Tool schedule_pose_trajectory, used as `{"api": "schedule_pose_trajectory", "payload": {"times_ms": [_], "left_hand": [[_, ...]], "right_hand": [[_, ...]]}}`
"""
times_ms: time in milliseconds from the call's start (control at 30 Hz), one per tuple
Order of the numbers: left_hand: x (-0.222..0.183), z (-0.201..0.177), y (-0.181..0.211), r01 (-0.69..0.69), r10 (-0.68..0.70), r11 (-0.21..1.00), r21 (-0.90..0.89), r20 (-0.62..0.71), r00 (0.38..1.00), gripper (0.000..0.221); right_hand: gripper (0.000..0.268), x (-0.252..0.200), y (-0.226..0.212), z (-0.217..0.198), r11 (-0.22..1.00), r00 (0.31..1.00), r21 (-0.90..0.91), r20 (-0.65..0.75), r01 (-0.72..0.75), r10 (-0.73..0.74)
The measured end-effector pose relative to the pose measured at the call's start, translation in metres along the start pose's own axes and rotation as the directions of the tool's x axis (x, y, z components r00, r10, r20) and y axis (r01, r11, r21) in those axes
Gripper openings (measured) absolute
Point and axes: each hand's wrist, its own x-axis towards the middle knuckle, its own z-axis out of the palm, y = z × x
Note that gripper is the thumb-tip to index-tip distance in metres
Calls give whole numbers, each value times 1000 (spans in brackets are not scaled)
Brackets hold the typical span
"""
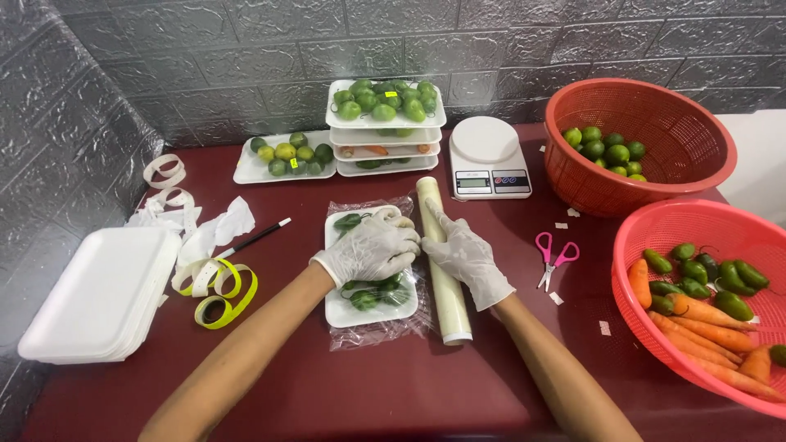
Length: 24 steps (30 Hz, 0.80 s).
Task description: Arranging green peppers on a foam tray and wrapping them with plastic cling film for packaging.
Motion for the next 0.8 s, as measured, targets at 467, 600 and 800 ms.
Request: {"api": "schedule_pose_trajectory", "payload": {"times_ms": [467,600,800], "left_hand": [[-14,-10,28,-74,81,994,-84,92,992,27],[-16,-24,36,-47,55,993,-109,67,996,21],[-17,-31,57,-58,71,983,-176,65,995,25]], "right_hand": [[78,-2,-1,-2,1000,1000,-8,25,2,-1],[77,-4,-4,-3,999,1000,-38,30,3,-1],[83,4,1,1,1000,1000,-12,14,-7,8]]}}
